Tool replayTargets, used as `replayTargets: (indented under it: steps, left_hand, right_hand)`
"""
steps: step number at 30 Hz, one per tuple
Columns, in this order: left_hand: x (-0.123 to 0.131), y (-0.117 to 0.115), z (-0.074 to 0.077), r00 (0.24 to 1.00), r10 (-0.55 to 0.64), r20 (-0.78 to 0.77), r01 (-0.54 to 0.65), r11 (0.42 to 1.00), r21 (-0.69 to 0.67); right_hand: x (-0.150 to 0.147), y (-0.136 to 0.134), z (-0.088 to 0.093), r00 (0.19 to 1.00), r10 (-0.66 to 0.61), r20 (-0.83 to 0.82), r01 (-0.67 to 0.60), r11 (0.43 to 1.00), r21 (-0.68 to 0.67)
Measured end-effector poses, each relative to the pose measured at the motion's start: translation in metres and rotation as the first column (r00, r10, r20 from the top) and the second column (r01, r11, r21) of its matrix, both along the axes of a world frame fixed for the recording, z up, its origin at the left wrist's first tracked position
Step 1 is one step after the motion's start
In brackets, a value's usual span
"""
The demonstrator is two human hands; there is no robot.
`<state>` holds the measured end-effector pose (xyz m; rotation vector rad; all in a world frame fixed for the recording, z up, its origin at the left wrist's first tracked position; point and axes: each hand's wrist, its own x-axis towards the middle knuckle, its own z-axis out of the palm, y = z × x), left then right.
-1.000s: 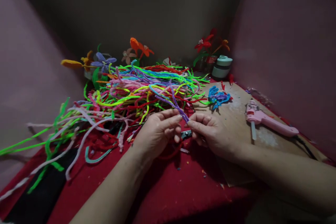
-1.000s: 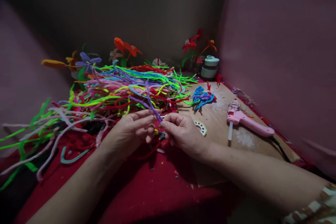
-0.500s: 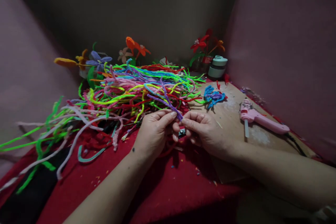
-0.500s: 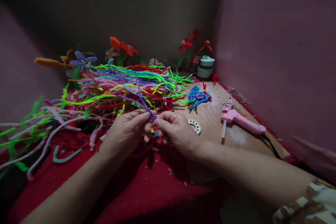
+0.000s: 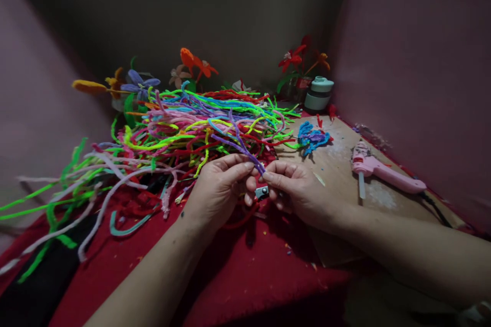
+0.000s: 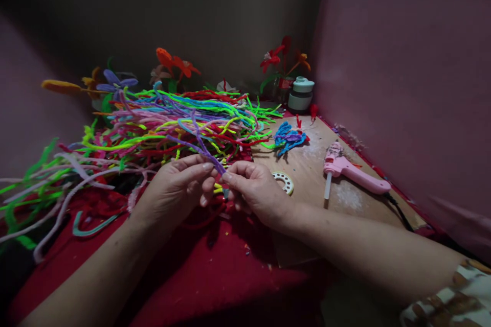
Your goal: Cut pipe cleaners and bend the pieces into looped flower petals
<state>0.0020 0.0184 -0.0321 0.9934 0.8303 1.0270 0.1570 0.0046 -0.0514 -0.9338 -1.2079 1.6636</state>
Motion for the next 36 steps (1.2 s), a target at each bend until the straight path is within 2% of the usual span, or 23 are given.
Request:
replayTargets:
  steps: [3, 8, 12, 17, 25, 30, 34, 36]
  left_hand:
    - [0.000, -0.003, 0.002, 0.998, -0.018, -0.056, 0.017, 1.000, -0.007]
    - [0.002, -0.007, 0.004, 0.994, -0.047, -0.098, 0.046, 0.999, -0.020]
    - [0.001, -0.007, 0.004, 0.989, -0.069, -0.128, 0.067, 0.998, -0.019]
    - [-0.001, -0.005, 0.002, 0.985, -0.106, -0.134, 0.102, 0.994, -0.035]
    - [-0.003, -0.005, 0.002, 0.986, -0.038, -0.161, 0.051, 0.996, 0.079]
    - [-0.004, -0.007, 0.009, 0.928, 0.061, -0.368, 0.035, 0.968, 0.249]
    - [-0.003, -0.007, 0.010, 0.884, 0.102, -0.456, 0.019, 0.967, 0.253]
    - [-0.003, -0.007, 0.010, 0.878, 0.159, -0.451, -0.041, 0.965, 0.260]
  right_hand:
    - [-0.001, -0.001, 0.002, 0.998, 0.068, 0.011, -0.068, 0.997, 0.039]
    - [0.000, -0.002, 0.003, 0.998, 0.061, 0.000, -0.060, 0.994, 0.094]
    - [0.000, 0.000, -0.001, 0.987, 0.126, -0.101, -0.123, 0.992, 0.035]
    - [-0.001, 0.004, -0.004, 0.965, 0.141, -0.222, -0.154, 0.987, -0.046]
    - [0.001, 0.007, -0.005, 0.943, 0.170, -0.286, -0.204, 0.975, -0.092]
    - [0.001, 0.008, -0.004, 0.947, 0.146, -0.285, -0.181, 0.978, -0.100]
    - [0.000, 0.006, -0.002, 0.959, 0.117, -0.259, -0.146, 0.985, -0.095]
    - [0.000, 0.006, -0.002, 0.963, 0.106, -0.247, -0.133, 0.987, -0.095]
